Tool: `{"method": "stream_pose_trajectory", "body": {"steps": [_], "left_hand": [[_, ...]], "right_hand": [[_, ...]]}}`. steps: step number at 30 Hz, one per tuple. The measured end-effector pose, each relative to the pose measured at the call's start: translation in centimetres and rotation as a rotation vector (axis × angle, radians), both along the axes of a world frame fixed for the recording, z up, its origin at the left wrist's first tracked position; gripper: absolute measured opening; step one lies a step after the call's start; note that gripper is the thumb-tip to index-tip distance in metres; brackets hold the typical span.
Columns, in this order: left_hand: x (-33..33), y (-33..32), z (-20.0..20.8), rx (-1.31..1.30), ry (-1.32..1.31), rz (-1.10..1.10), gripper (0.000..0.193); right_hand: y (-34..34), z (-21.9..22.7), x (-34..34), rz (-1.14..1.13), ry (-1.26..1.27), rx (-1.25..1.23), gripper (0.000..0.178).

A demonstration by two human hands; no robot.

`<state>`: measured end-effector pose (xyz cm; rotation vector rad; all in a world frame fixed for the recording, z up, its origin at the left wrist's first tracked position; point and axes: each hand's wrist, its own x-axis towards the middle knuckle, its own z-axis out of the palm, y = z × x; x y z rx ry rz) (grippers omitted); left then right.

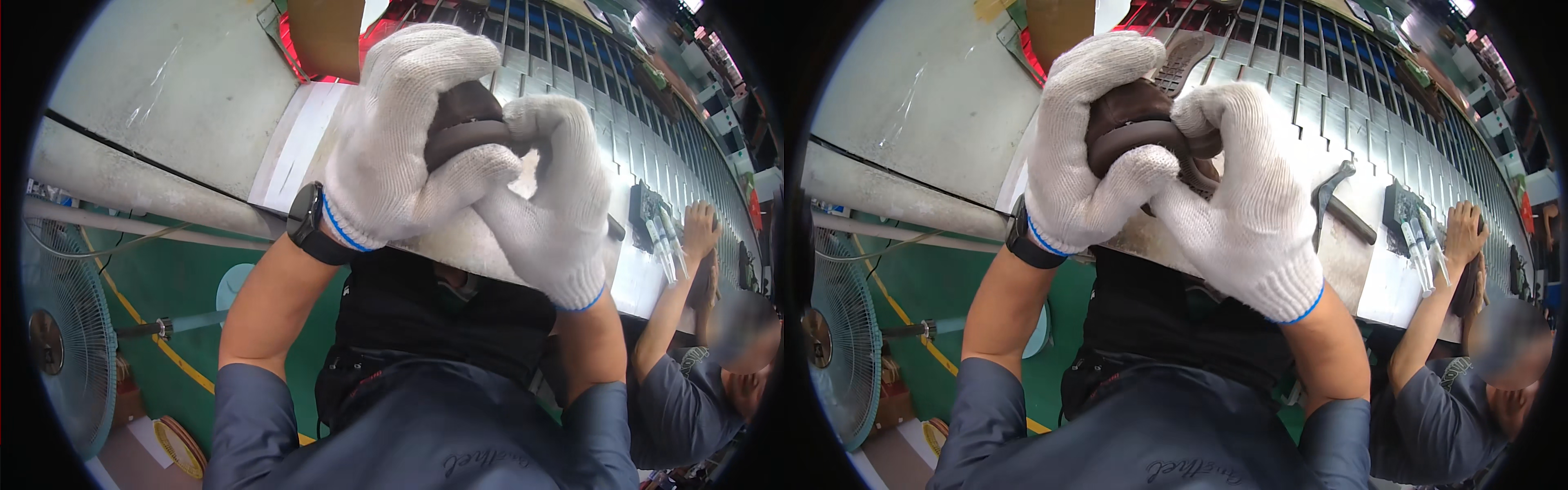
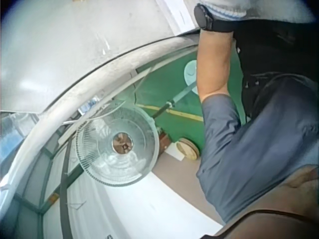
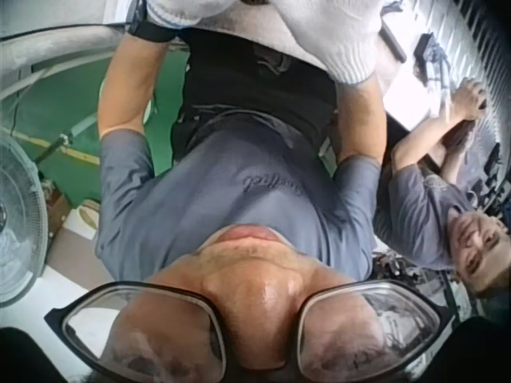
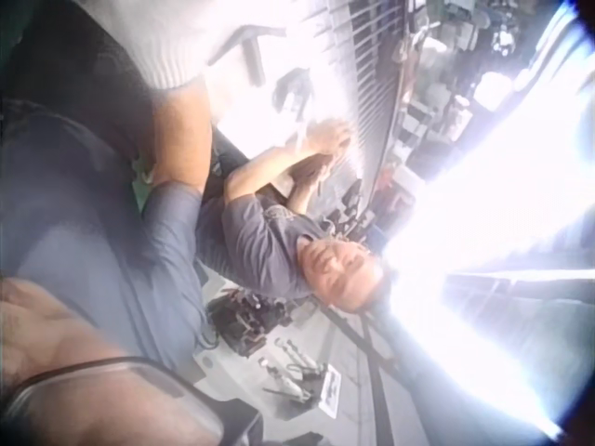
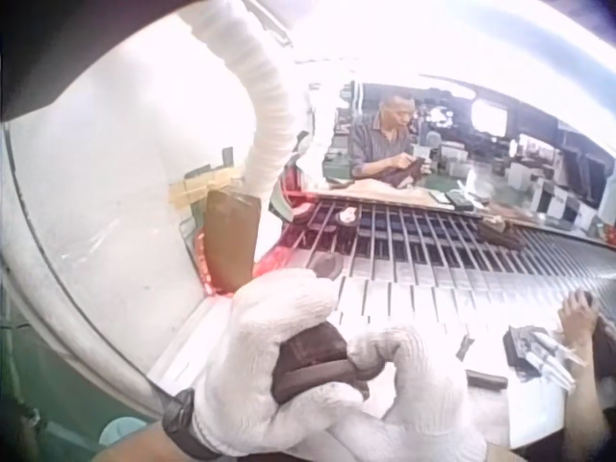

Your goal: The person takes a shoe upper and a shoe sole from a conveyor, presses the sole onto the bottom of the upper by hand, and hammers along the edges using a hammer.

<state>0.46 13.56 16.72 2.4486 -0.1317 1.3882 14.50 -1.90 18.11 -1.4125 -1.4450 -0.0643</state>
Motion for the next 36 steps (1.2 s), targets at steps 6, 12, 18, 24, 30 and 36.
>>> {"method": "stream_pose_trajectory", "body": {"steps": [6, 12, 18, 24, 30, 36], "left_hand": [[1.5, -0.2, -0.4, -0.133, 0.022, -0.062, 0.071], [4.6, 2.7, -2.0, 0.175, -0.326, -0.004, 0.066], [3.1, 1.0, -1.3, 0.116, -0.139, -0.029, 0.063], [3.1, 0.5, -1.0, 0.029, -0.210, -0.041, 0.049], [2.3, -0.3, -0.2, 0.057, -0.244, -0.029, 0.039], [-1.5, -1.9, 0.3, -0.020, -0.153, 0.059, 0.042]], "right_hand": [[0.4, 0.2, 1.9, 0.030, -0.025, -0.131, 0.038], [1.3, -0.5, 2.9, 0.146, 0.123, 0.050, 0.032], [1.6, -2.6, 3.9, 0.143, 0.077, 0.272, 0.033], [1.5, -2.9, 2.4, 0.135, 0.219, 0.296, 0.031], [-0.7, 0.4, 1.1, 0.129, 0.281, -0.012, 0.031], [-0.1, -1.6, -0.5, 0.232, 0.438, 0.056, 0.028]]}}
